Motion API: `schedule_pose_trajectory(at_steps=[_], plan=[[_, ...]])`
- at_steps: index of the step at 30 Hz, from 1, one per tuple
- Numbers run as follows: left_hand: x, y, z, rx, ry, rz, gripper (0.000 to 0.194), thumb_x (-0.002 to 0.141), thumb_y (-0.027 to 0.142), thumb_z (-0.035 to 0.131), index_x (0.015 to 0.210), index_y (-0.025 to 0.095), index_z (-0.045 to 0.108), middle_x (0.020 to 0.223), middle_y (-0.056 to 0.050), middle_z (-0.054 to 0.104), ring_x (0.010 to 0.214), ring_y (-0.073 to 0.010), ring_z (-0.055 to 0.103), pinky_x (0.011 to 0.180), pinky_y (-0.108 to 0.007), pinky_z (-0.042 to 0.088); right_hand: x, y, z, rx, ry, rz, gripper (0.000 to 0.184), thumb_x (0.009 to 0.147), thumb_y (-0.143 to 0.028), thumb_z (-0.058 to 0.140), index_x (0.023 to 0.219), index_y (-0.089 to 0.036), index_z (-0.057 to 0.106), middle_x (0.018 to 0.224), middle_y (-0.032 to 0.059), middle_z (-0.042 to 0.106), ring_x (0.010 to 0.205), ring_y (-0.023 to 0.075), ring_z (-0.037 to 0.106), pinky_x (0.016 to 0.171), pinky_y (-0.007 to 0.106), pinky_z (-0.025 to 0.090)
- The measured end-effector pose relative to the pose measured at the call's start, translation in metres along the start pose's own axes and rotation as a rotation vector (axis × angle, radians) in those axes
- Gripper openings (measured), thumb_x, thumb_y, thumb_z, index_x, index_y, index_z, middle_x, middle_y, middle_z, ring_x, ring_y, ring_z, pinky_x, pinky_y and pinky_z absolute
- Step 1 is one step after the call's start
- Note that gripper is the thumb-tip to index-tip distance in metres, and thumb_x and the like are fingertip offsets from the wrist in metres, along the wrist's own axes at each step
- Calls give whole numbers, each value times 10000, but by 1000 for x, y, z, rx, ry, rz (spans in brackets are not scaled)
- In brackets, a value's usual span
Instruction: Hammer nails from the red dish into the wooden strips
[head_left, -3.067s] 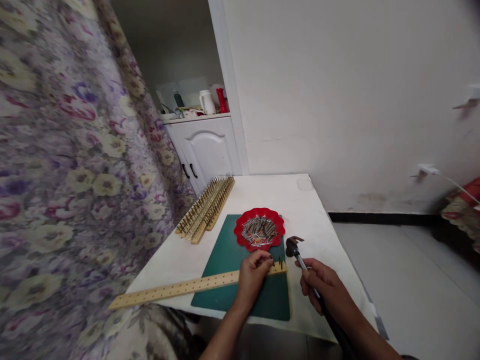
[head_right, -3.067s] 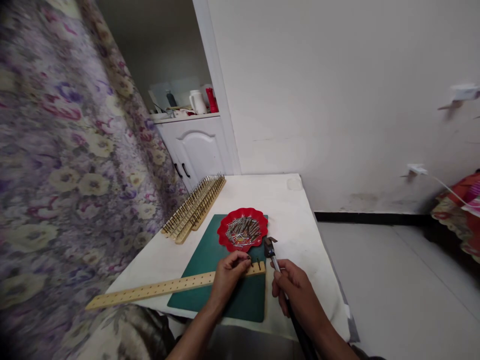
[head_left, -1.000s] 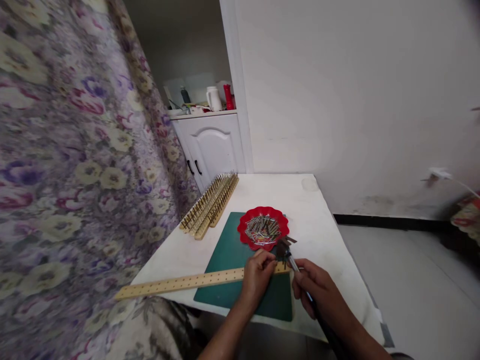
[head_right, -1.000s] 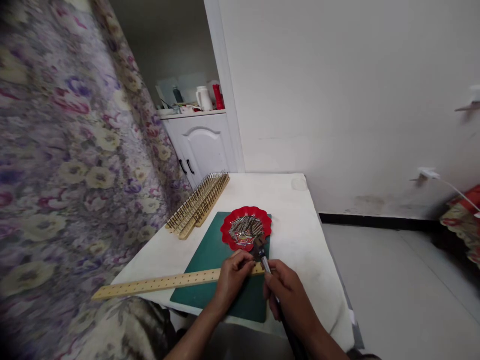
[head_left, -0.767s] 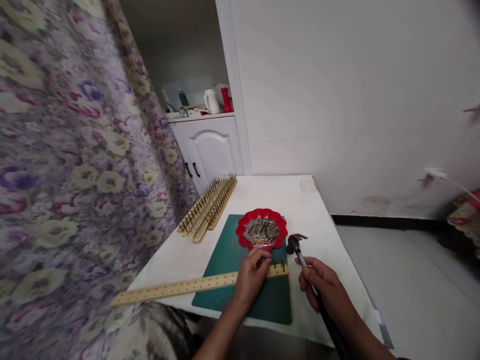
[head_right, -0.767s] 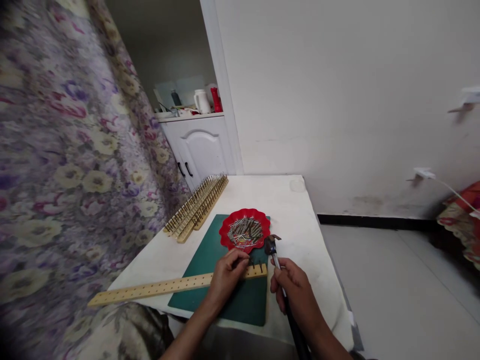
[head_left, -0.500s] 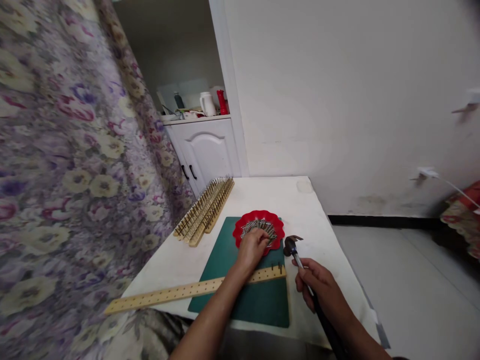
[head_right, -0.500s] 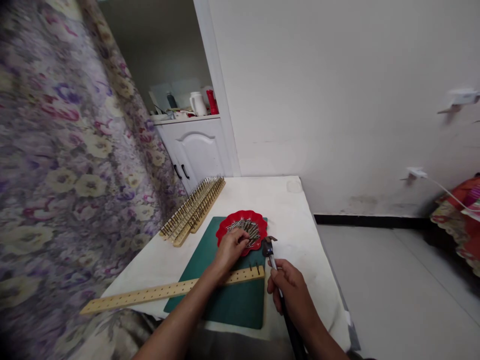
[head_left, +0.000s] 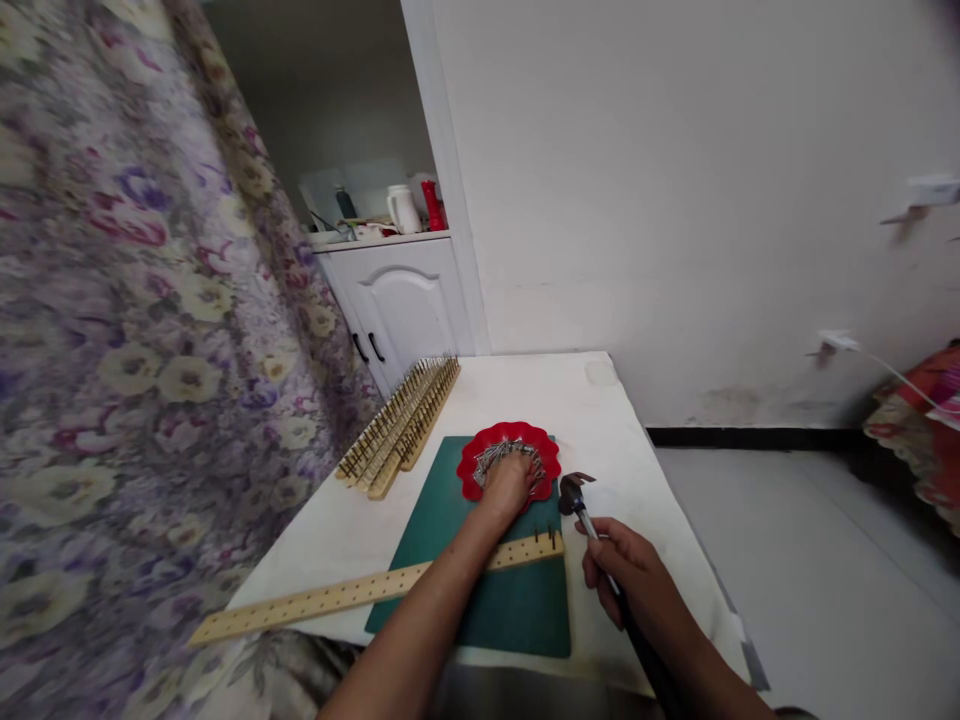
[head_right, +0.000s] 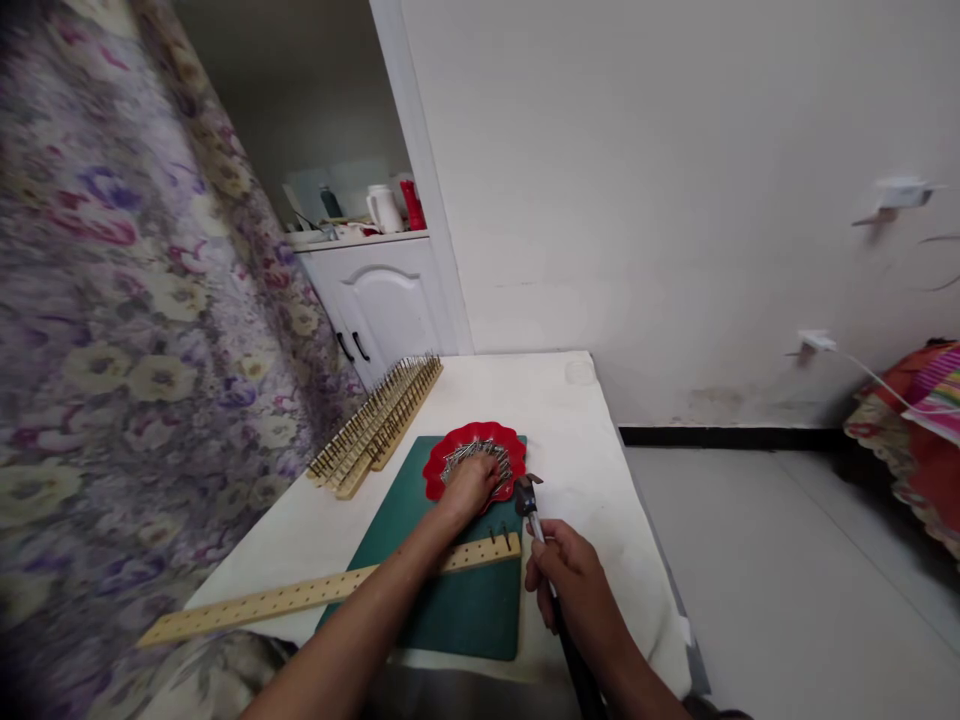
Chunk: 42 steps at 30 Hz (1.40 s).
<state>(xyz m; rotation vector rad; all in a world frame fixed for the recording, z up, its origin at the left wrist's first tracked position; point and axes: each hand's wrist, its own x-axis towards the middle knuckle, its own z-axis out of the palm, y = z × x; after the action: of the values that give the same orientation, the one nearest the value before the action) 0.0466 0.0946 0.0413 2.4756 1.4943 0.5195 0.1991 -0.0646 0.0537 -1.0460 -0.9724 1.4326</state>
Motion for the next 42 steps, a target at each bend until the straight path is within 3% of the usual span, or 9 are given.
schedule_pose_trajectory(at_steps=[7,12,16,20,28,42], plan=[[-9,-4,-9,-107,164,29,143,840,124,413,811,173,544,825,-48,604,777,-163,542,714,-259,404,-2,-1,0,-10,2,0,299,815,-412,537,967,-157,501,554,-66,579,255,32,391,281,154,211],[-47,-5,-23,-507,414,-95,120,856,259,459,894,190,551,842,-23,611,767,-157,553,712,-255,420,-2,-2,0,-23,4,5,327,805,-434,540,976,-157,506,555,-64,577,259,41,394,278,163,217],[-90,1,-19,-850,330,-246,185,807,356,545,799,172,555,681,9,587,653,-138,540,631,-222,420,-4,-2,0,-23,5,-7,315,813,-424,542,975,-155,512,562,-61,580,258,39,393,283,163,210],[-116,14,-5,-915,229,-300,215,747,374,615,757,159,605,673,13,595,621,-119,520,583,-194,384,-8,-4,-1,-14,23,-19,303,815,-415,551,969,-157,517,569,-55,588,256,38,392,289,164,208],[-115,24,12,-782,221,-258,169,774,320,592,739,164,648,676,13,600,646,-123,516,585,-190,380,-11,-4,-2,3,1,-28,291,826,-405,552,968,-153,517,565,-60,576,255,26,388,291,150,194],[-113,31,7,-574,191,-152,169,807,271,534,727,183,654,721,-12,609,673,-146,557,622,-221,400,-16,-7,0,-7,-50,-28,286,848,-406,533,997,-162,524,577,-55,582,254,30,387,290,156,188]])
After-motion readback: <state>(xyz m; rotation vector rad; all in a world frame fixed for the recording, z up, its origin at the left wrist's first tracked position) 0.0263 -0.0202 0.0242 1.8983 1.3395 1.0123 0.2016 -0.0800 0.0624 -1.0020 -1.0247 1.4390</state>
